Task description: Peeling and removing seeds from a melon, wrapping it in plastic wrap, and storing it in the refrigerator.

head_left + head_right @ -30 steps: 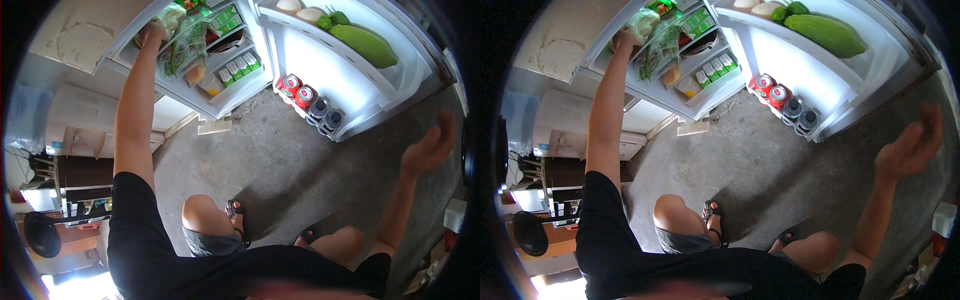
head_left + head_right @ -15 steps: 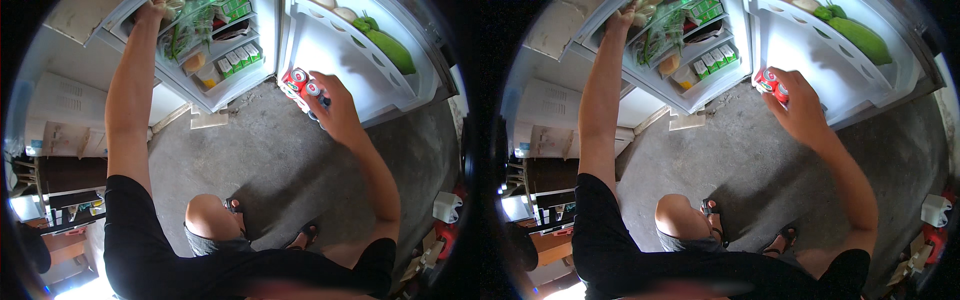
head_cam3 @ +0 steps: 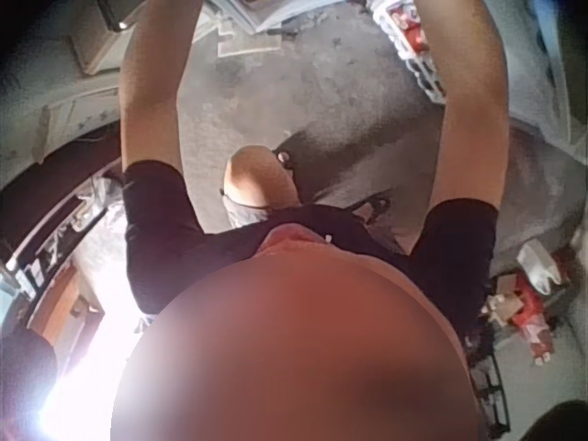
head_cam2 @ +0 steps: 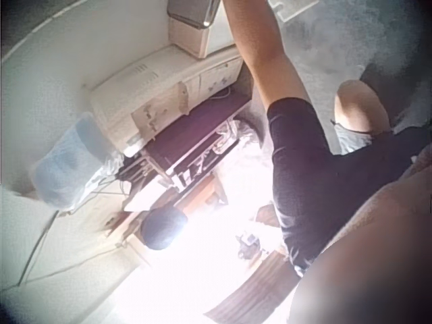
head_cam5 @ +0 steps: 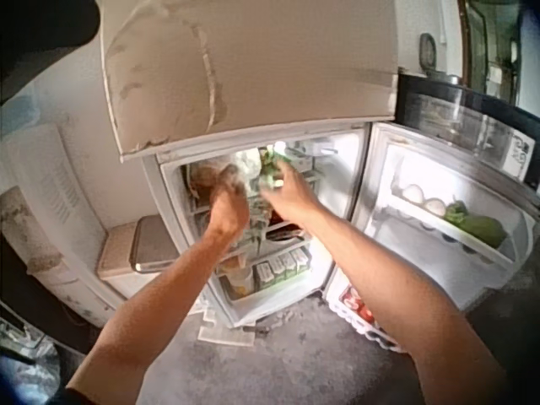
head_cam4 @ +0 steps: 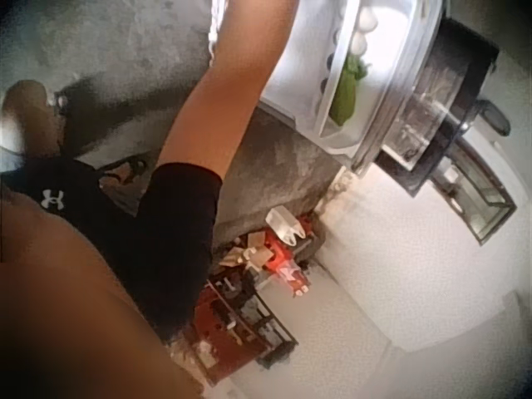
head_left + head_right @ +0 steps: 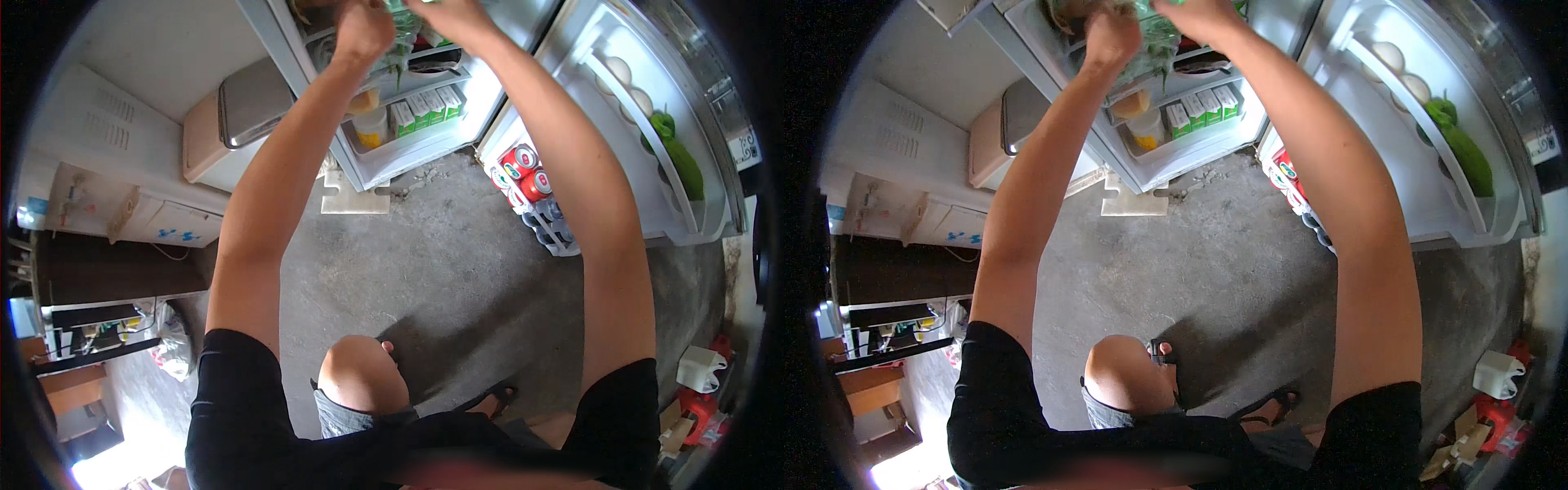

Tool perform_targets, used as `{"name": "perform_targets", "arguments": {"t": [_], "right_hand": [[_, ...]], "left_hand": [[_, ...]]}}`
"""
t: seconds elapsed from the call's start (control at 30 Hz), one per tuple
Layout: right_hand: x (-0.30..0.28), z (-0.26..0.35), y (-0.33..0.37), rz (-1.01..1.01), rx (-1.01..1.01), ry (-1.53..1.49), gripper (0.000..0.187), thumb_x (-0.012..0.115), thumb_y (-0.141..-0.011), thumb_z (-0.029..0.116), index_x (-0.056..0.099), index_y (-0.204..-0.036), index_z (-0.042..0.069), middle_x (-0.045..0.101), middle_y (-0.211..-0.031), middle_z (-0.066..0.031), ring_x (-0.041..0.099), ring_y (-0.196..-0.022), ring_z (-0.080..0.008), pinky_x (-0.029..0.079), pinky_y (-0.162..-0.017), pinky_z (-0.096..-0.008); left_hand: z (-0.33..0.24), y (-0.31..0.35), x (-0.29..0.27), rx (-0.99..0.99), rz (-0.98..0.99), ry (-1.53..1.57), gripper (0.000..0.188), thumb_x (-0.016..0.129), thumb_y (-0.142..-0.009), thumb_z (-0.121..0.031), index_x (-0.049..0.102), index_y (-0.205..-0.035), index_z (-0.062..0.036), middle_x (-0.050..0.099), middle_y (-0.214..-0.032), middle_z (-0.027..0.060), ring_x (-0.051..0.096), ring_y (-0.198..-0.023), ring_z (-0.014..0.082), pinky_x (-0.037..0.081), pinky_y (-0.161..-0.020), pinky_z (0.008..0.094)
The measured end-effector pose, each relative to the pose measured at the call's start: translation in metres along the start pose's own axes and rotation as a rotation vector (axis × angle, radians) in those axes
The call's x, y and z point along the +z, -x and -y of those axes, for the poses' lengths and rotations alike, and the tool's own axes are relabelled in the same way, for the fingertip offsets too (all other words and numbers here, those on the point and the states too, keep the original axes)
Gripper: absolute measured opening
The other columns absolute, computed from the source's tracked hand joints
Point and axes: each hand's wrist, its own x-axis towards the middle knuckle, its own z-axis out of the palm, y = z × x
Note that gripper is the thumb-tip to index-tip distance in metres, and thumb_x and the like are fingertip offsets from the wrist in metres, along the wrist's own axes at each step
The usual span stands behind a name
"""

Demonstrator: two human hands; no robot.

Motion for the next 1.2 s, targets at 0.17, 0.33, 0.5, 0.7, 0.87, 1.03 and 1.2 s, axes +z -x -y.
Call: {"name": "perform_targets", "arguments": {"t": [0.17,0.33,0.5,0.7,0.87,1.03,1.2], "right_hand": [[0.014,0.072,-0.023,0.188,0.415,-0.559,0.075,0.065,-0.085,0.044,0.037,-0.141,0.001,0.048,-0.135,-0.0226,0.046,-0.124,-0.0285,0.042,-0.096,-0.0475],[0.059,0.036,-0.099,0.131,-0.062,0.314,0.073,0.075,-0.075,0.046,0.054,-0.124,-0.004,0.058,-0.123,-0.0204,0.057,-0.108,-0.0313,0.047,-0.091,-0.0439],[0.088,0.023,-0.106,-0.105,-0.116,0.625,0.055,0.073,-0.079,0.033,0.058,-0.116,-0.005,0.063,-0.109,-0.0199,0.061,-0.092,-0.0263,0.051,-0.076,-0.039],[0.089,0.02,-0.098,-0.203,0.051,0.254,0.049,0.071,-0.081,0.029,0.059,-0.114,-0.005,0.063,-0.107,-0.0192,0.061,-0.089,-0.0243,0.051,-0.072,-0.037],[0.081,0.013,-0.091,-0.289,0.189,-0.066,0.044,0.07,-0.082,0.025,0.059,-0.113,-0.005,0.063,-0.105,-0.0187,0.061,-0.086,-0.0227,0.051,-0.069,-0.0353],[0.062,0.007,-0.086,-0.381,0.314,-0.39,0.039,0.069,-0.083,0.021,0.06,-0.111,-0.005,0.063,-0.103,-0.0182,0.061,-0.083,-0.021,0.051,-0.066,-0.0336],[0.054,0.028,-0.053,-0.553,0.134,-0.529,0.022,0.062,-0.087,0.011,0.062,-0.103,-0.004,0.064,-0.093,-0.0136,0.059,-0.076,-0.0164,0.047,-0.059,-0.0306]], "left_hand": [[-0.009,0.018,-0.033,0.131,-0.038,0.018,0.035,0.049,-0.088,-0.004,0.053,-0.122,0.0062,0.055,-0.122,0.0286,0.05,-0.117,0.0426,0.04,-0.1,0.0436],[-0.033,0.053,-0.039,0.265,-0.033,0.536,0.047,0.051,-0.091,-0.014,0.04,-0.135,0.0026,0.04,-0.139,0.0273,0.049,-0.118,0.0437,0.038,-0.103,0.0462],[-0.055,0.093,-0.038,-0.129,-0.004,0.601,0.053,0.058,-0.091,-0.014,0.033,-0.136,-0.0003,0.041,-0.132,0.0146,0.043,-0.124,0.0233,0.049,-0.092,0.0397],[-0.045,0.072,-0.038,-0.696,-0.014,1.459,0.059,0.045,-0.097,-0.035,0.019,-0.14,-0.0033,0.03,-0.136,0.0188,0.041,-0.123,0.0359,0.042,-0.098,0.0589],[-0.058,0.057,-0.048,-0.615,0.061,1.652,0.053,0.04,-0.098,-0.039,0.021,-0.138,-0.0104,0.025,-0.141,0.0246,0.032,-0.13,0.0454,0.036,-0.103,0.0647],[-0.099,0.039,-0.055,-0.864,-0.195,1.642,0.065,0.05,-0.095,-0.038,0.023,-0.143,-0.0056,0.026,-0.144,0.0244,0.048,-0.117,0.0467,0.04,-0.101,0.0556],[-0.06,0.033,-0.042,-0.793,0.022,1.772,0.062,0.048,-0.095,-0.045,0.03,-0.137,-0.0034,0.034,-0.136,0.0232,0.051,-0.114,0.0442,0.046,-0.096,0.0565]]}}
